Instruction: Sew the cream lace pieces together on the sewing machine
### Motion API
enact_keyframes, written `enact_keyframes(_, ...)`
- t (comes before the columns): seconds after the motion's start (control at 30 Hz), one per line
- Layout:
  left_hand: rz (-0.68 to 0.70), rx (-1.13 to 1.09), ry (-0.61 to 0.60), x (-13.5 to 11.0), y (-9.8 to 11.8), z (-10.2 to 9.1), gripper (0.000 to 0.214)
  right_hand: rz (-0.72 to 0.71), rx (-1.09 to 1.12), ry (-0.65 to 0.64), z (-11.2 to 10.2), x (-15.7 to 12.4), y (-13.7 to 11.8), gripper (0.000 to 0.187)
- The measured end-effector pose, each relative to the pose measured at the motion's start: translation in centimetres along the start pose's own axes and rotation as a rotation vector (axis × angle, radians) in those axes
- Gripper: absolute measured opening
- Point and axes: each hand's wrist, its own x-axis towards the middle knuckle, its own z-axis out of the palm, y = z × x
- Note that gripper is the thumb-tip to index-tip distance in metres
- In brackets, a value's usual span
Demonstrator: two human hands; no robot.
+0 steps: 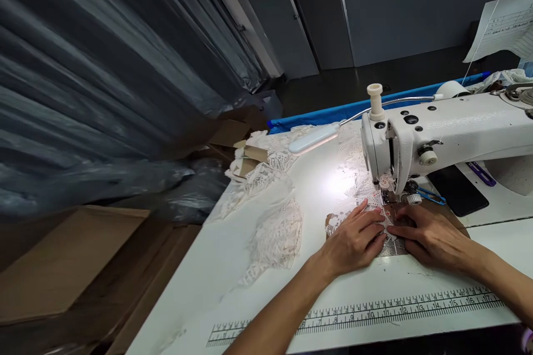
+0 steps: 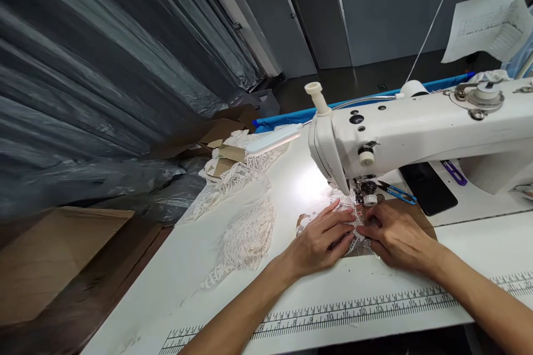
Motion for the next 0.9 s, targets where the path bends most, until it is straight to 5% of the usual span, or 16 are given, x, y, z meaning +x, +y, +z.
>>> enact_keyframes(0.27, 0.007, 0.259, -0.046, 0.92, 0.31, -0.48, 0.019, 0.009, -0.004, -0.015, -0.09, 0.0, -0.19, 0.035)
enact_keyframes(0.9, 0.025, 0.353, -0.197, 0.7, 0.6, -0.26, 0.027, 0.007, -0.052, -0.074, 0.1, -0.11, -0.5, 0.034)
